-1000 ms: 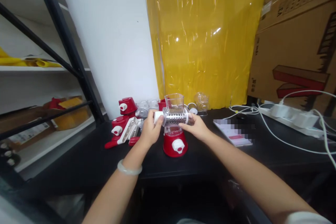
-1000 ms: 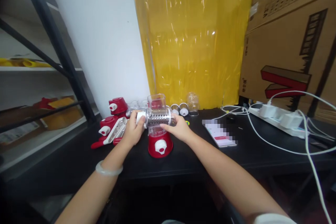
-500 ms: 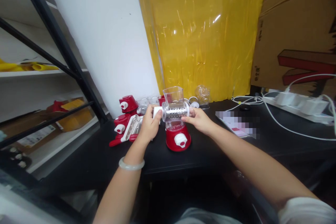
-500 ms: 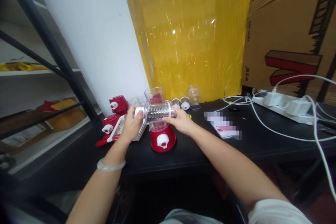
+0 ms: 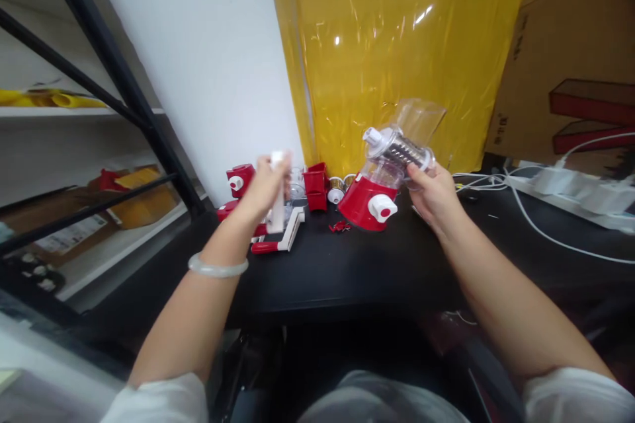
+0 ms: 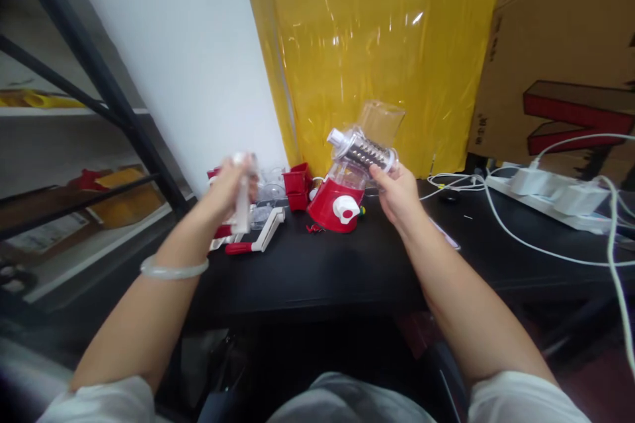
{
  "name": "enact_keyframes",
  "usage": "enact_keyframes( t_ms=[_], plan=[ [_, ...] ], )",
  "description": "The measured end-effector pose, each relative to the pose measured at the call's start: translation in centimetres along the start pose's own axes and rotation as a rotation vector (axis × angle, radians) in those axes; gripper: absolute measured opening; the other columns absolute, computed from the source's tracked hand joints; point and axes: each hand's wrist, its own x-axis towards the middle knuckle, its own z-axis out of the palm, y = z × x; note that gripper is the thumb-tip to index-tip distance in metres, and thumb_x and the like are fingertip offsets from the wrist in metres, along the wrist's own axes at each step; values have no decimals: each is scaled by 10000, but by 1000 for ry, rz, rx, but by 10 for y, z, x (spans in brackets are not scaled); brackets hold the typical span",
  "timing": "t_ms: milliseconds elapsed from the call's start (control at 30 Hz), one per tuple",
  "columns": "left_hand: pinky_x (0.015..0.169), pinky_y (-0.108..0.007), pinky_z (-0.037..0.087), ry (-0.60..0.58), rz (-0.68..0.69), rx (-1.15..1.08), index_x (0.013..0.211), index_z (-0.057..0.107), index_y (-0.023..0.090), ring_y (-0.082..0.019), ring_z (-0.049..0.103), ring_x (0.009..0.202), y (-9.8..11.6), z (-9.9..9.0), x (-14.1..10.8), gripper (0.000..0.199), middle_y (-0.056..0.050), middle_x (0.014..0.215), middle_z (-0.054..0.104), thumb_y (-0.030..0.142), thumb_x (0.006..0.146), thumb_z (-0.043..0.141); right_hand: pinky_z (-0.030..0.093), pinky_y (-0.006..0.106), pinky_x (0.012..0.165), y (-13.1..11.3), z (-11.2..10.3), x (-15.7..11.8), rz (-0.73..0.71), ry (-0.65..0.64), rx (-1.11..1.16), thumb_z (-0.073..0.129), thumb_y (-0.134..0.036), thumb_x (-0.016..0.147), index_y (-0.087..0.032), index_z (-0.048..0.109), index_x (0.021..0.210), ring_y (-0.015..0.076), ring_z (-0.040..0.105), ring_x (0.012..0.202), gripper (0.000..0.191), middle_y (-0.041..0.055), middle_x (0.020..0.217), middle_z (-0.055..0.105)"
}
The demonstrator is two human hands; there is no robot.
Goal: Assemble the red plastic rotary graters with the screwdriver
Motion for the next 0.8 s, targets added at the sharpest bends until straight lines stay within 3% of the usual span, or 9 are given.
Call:
enact_keyframes(
  t_ms=[67, 133, 233, 333, 400, 600, 667, 800],
  plan=[
    [559, -281, 511, -96, -266, -143, 1201, 387, 242, -114, 563, 570, -14, 39, -1, 587, 29, 803, 579, 443, 836, 800, 555, 469, 1026, 5, 2, -8, 54, 15, -15, 927, -479, 621, -217, 720, 1002, 268, 732, 1087, 506, 79, 1066, 784],
    [608, -274, 563, -132, -434, -221, 1217, 358, 245, -103, 593, 585, -33, 65, -6, 594, 39, 846, 591, 210, 819, 798, 555, 467, 1017, 7, 4, -14, 87, 13, -30, 936, -480, 600, -208, 726, 981, 268, 736, 1061, 513, 80, 1044, 789],
    [636, -291, 594, -174, -540, -217, 1201, 347, 245, -118, 628, 607, -55, 83, -12, 554, 33, 879, 602, 191, 839, 762, 551, 455, 1009, 7, 8, -18, 112, 10, -26, 945, -472, 585, -208, 734, 962, 261, 737, 1032, 506, 75, 1027, 793],
    [654, -312, 609, -204, -547, -128, 1223, 343, 235, -158, 689, 699, -63, 87, -14, 538, -23, 965, 651, 217, 860, 740, 553, 446, 991, 6, 10, -21, 128, -1, -24, 950, -469, 572, -212, 737, 943, 252, 738, 1000, 499, 66, 993, 794],
    [592, -307, 592, -224, -530, 52, 1282, 324, 194, -195, 713, 721, -62, 86, -12, 564, -82, 1002, 686, 245, 878, 714, 558, 443, 972, 6, 12, -23, 143, -29, -37, 945, -476, 575, -214, 738, 942, 249, 737, 986, 497, 65, 981, 794],
    [499, -300, 523, -347, -421, 623, 1281, 456, 82, -222, 726, 585, -48, 76, -4, 495, -226, 1129, 735, 367, 916, 631, 565, 442, 928, 4, 16, -29, 192, -107, -88, 926, -492, 587, -214, 738, 906, 246, 739, 932, 463, 67, 951, 794],
    [585, -320, 546, -410, -367, 793, 1180, 571, 74, -252, 752, 626, -43, 74, -6, 386, -226, 1073, 762, 376, 939, 586, 567, 443, 919, 3, 17, -29, 217, -119, -102, 928, -484, 578, -211, 740, 894, 244, 739, 909, 458, 67, 935, 794],
    [852, -355, 546, -474, -186, 1043, 1015, 710, 83, -336, 759, 1022, -43, 78, -10, 332, -244, 1068, 769, 355, 969, 526, 573, 447, 900, 3, 18, -32, 266, -145, -119, 931, -471, 564, -206, 741, 869, 246, 741, 885, 447, 72, 917, 794]
  ],
)
